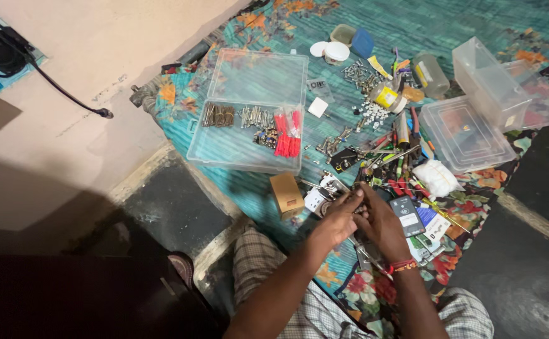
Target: The person sits on the floor and assembles small electronic components using pliers and other tools. They handle wires, connectors, and small parts, organizing them into a plastic container.
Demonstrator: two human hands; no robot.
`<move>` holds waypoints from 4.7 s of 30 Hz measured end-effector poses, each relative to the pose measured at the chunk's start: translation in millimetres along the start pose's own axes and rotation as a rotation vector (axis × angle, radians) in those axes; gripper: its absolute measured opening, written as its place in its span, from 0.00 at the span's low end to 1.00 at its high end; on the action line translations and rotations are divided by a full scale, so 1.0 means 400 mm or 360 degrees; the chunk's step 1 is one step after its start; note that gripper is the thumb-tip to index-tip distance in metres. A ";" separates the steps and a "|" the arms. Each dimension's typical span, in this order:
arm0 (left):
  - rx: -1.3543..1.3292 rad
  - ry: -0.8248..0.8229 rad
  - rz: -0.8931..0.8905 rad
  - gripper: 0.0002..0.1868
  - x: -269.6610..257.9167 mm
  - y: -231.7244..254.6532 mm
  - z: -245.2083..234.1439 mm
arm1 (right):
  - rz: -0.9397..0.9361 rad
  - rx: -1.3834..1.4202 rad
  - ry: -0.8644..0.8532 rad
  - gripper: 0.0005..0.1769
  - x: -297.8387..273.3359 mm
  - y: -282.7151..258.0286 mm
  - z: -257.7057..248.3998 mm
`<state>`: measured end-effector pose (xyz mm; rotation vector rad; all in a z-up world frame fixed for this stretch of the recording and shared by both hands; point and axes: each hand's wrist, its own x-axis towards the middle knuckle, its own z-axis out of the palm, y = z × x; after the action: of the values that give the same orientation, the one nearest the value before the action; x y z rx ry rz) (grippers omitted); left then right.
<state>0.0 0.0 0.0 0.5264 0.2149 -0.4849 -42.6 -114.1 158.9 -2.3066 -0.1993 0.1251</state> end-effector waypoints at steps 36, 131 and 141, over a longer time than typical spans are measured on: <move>0.0116 0.0208 0.0410 0.11 -0.044 0.235 -0.004 | -0.0753 -0.0424 0.0126 0.11 0.138 0.068 0.158; -0.0007 0.0056 0.0197 0.17 0.052 0.112 0.040 | 0.0028 -0.0565 0.0505 0.28 -0.178 0.200 -0.061; -0.0047 0.0204 0.0267 0.16 0.059 0.135 0.010 | -0.0121 -0.0298 0.0165 0.21 -0.007 0.214 -0.047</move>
<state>47.3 29.4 19.1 0.5424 0.2974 -0.2846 -33.6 -185.5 108.5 -2.4803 -0.2547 -0.0538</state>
